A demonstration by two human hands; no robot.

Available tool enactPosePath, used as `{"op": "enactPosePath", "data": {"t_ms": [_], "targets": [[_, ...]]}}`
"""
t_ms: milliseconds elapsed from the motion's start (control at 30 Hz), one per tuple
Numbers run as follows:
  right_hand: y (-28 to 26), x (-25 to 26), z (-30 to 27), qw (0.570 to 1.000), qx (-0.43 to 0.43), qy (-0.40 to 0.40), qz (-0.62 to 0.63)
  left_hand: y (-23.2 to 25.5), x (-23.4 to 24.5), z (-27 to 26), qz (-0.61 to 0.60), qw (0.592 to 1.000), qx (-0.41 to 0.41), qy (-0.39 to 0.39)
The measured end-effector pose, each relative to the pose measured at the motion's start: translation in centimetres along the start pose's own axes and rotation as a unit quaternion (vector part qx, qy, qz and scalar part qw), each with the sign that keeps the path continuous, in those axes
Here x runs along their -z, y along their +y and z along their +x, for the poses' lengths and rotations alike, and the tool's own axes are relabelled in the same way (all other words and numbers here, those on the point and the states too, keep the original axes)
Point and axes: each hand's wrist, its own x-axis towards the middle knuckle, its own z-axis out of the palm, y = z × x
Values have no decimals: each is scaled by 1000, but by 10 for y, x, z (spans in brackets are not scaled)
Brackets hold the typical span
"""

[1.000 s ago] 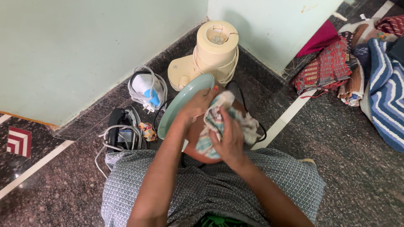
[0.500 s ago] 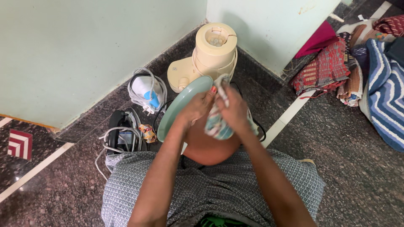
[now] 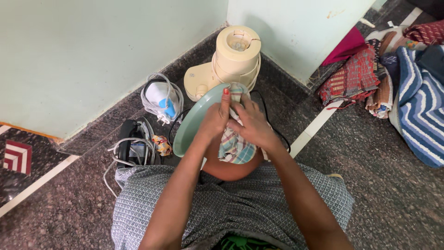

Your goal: The person cleans the interior and exterior of a rice cooker with a cloth, then wipes down the soleplate and body of an iron.

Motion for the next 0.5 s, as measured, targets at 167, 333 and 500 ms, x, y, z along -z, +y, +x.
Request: {"op": "enactPosePath", "data": {"t_ms": [167, 333, 500], "targets": [[9, -11, -2, 1000, -6, -4, -13, 9, 14, -24, 3, 1000, -10, -2], [23, 2, 12, 995, -33, 2, 94, -20, 44, -67, 75, 986, -24, -148], [-16, -43, -23, 989, -75, 126, -4, -47, 45, -77, 21, 988, -102, -110]]}}
